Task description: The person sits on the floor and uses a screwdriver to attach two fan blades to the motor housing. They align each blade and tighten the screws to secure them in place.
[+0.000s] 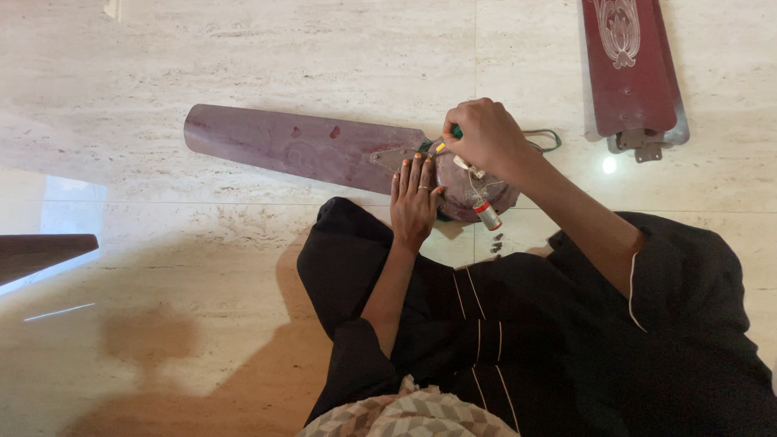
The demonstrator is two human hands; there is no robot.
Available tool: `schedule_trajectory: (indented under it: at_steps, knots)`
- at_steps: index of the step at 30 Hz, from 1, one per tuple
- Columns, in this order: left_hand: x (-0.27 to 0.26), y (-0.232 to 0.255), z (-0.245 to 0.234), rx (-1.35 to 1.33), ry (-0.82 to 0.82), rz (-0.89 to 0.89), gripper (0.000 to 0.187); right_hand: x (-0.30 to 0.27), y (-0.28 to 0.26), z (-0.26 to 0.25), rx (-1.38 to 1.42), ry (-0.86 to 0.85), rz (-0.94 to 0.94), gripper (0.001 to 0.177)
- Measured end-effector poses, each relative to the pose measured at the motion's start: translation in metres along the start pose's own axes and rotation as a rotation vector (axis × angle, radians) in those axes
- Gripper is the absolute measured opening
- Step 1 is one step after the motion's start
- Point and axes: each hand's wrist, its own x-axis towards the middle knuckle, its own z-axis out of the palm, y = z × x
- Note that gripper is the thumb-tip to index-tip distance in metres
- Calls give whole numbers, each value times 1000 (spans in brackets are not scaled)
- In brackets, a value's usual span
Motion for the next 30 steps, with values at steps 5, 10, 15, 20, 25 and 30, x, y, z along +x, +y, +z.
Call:
schedule_trajectory:
  at_steps: [5,10,15,20,25,30]
  knots:
    - [1,2,-3,4,23,14,58,0,1,-3,12,57,-4,7]
    - [1,2,-3,13,5,4,59,0,0,-2,12,46,-7,7]
    - [1,2,-4,-3,-3,-7,59,0,-2,-1,18,56,-6,7]
    - [1,3,-4,-19,0,-11,59,2,-4,1,-15,42,-14,7]
    - [1,3,-3,-6,-3,-19,59,3,-6,3,-24,33,-8,8]
    - [0,2,0,1,-12,-19,58,4,-3,1,-8,4,36,8]
